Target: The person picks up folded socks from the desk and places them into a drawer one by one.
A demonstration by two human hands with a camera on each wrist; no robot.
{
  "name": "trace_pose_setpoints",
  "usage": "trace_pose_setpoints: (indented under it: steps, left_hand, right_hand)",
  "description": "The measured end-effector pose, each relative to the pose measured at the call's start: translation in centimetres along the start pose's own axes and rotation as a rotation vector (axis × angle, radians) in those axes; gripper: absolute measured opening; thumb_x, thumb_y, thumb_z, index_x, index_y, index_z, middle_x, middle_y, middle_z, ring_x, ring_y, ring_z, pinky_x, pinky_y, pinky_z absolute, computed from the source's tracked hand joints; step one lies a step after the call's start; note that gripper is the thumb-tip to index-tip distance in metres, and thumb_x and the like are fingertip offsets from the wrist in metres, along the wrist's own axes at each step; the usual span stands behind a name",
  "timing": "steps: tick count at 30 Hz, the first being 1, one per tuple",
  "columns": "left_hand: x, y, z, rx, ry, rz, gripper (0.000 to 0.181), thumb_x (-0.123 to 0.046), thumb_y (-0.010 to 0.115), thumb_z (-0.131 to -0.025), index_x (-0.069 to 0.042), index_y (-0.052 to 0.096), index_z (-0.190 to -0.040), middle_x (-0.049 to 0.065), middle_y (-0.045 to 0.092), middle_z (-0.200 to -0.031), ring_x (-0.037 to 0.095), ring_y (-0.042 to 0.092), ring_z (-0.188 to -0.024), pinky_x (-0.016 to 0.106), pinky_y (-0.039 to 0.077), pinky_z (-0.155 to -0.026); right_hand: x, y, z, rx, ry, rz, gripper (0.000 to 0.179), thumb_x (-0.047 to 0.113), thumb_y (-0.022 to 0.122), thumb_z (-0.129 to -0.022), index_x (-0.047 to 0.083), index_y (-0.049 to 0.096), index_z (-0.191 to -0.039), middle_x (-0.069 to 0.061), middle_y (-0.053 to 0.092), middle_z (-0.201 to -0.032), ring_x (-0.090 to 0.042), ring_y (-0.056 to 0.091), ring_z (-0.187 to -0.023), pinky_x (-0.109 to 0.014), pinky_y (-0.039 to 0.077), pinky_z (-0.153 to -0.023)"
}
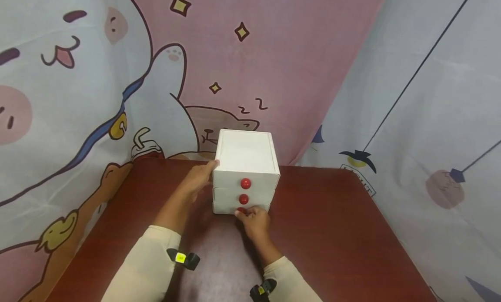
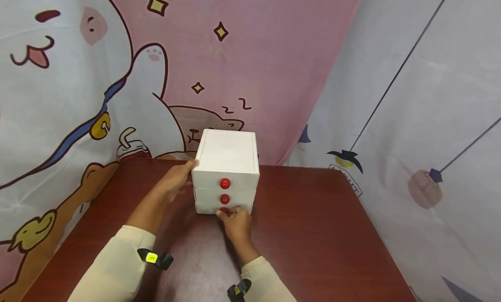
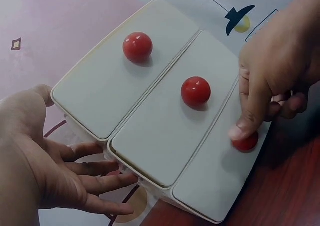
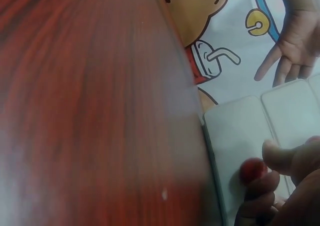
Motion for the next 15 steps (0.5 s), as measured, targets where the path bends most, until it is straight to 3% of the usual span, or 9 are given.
trace_pose_setpoints:
  steps: [7,11,15]
  left_hand:
    - [0.8,0.4,0.4,-0.004,-0.035,0.192,0.089,-0.072,0.046,-0.107,-0.008,0.037,-0.169,0.017,0.037,-0.176,0.045,0.047,-0.157,0.073,0.037,-0.125]
    - [1.3,0.5,0.5,-0.022,0.002,0.225,0.092,-0.074,0.043,-0.107,-0.007,0.035,-0.170,0.019,0.032,-0.178,0.046,0.045,-0.158,0.077,0.029,-0.127]
    - [1.7,0.3,0.4,-0.031,0.082,0.202,0.090,-0.072,0.042,-0.109,-0.003,0.039,-0.167,0.020,0.032,-0.178,0.048,0.041,-0.159,0.071,0.026,-0.131]
  right_hand:
    - [1.0,-1.9,0.0,0.074,0.009,-0.056,0.036,0.011,0.096,-0.082,-0.012,0.075,-0.100,-0.005,0.066,-0.061,-0.005,0.054,-0.049,-0.024,0.047,-0.049]
    - [1.9,-4.0,-0.2,0.077,-0.016,-0.035,0.042,0.013,0.096,-0.084,-0.012,0.072,-0.108,-0.003,0.064,-0.064,-0.004,0.053,-0.050,-0.022,0.047,-0.053]
    - [3.2,-6.6,-0.8,-0.001,-0.105,0.045,0.046,0.022,0.096,-0.084,-0.008,0.073,-0.111,-0.010,0.067,-0.076,-0.009,0.057,-0.064,-0.022,0.048,-0.063]
Point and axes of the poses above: each hand's wrist, its own z-axis away from the middle knuckle, its own y-axis out of the palm, x = y × z, the point moved 5 cm from there along -z, towards the middle knuckle
